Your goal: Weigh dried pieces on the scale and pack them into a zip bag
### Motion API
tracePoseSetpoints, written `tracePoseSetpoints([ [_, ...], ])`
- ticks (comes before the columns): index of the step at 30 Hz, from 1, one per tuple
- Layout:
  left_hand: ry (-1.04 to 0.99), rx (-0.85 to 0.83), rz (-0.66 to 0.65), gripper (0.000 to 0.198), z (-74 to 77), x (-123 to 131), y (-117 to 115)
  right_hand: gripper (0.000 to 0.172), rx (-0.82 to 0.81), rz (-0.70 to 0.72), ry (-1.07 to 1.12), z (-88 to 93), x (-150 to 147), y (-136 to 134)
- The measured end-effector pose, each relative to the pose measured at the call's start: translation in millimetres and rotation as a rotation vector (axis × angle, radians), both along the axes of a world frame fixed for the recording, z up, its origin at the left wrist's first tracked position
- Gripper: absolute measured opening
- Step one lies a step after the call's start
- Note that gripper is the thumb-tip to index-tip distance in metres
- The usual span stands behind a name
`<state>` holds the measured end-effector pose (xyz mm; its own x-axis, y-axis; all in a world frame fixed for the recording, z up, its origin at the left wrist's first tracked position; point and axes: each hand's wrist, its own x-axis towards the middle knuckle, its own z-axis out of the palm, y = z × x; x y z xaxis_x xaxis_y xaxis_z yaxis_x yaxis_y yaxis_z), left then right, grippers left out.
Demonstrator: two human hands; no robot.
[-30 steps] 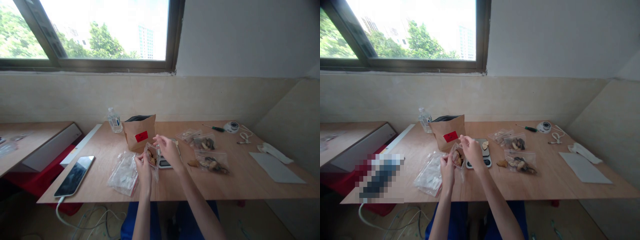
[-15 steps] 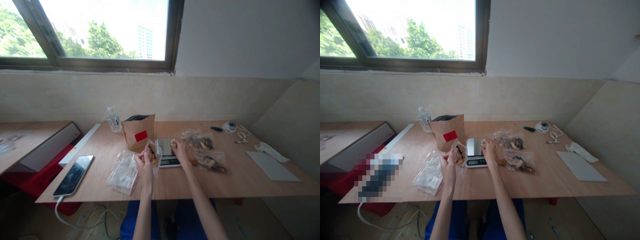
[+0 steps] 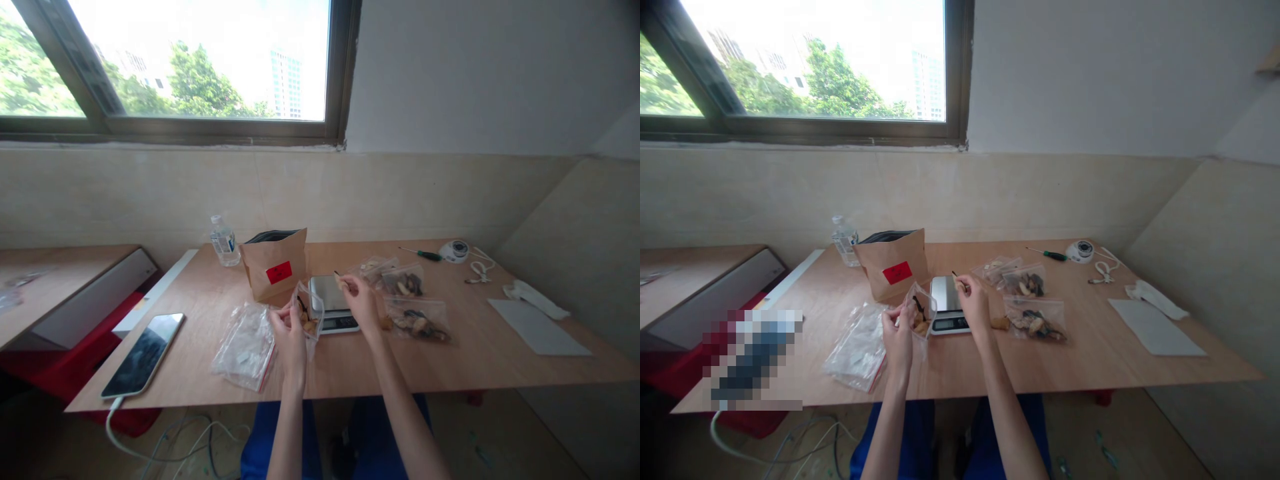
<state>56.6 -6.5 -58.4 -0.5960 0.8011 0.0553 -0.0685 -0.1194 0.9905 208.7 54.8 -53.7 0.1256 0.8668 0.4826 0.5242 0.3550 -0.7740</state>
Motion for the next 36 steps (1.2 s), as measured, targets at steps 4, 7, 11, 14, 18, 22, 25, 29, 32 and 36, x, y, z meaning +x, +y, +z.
tracePoseSetpoints([
  [4, 0.010, -0.062, -0.016, 0.021, 4.4, 2.6, -0.6, 0.021, 0.055, 0.056, 0.071, 46.2, -22.9, -24.6],
  [7, -0.004, -0.041, 0.002, 0.021, 6.6, 4.5, -0.3, 0.027, 0.008, 0.159, 0.052, 62.7, -34.0, -41.2],
  [11, -0.024, -0.030, -0.012, 0.021, 8.7, 5.8, -2.1, 0.028, 0.000, 0.285, -0.025, 58.3, -33.7, -63.6],
  [14, -0.011, -0.049, 0.005, 0.022, 9.4, 6.2, -3.9, 0.032, -0.072, 0.271, 0.017, 42.1, -27.5, -81.7],
  [18, -0.058, -0.051, 0.010, 0.022, 8.3, 6.9, -4.2, 0.066, -0.250, 0.329, 0.084, 15.6, -27.7, -98.1],
  [22, -0.132, -0.001, -0.023, 0.021, 4.2, 6.9, -3.8, 0.069, -0.287, 0.318, 0.236, -0.1, -37.7, -94.9],
  [25, -0.184, 0.055, -0.132, 0.022, 2.0, 6.2, -3.7, 0.052, -0.259, 0.260, 0.353, -5.5, -40.3, -85.4],
  [29, -0.104, 0.092, -0.240, 0.023, 3.2, 6.4, -3.0, 0.037, -0.229, 0.250, 0.470, -8.7, -35.5, -77.8],
  [32, -0.059, 0.123, -0.299, 0.024, 3.1, 7.0, -2.2, 0.034, -0.209, 0.210, 0.542, -5.7, -32.2, -78.2],
  [36, -0.046, 0.133, -0.271, 0.022, -2.4, 3.3, 0.5, 0.029, -0.154, 0.110, 0.587, -1.4, -29.5, -81.0],
])
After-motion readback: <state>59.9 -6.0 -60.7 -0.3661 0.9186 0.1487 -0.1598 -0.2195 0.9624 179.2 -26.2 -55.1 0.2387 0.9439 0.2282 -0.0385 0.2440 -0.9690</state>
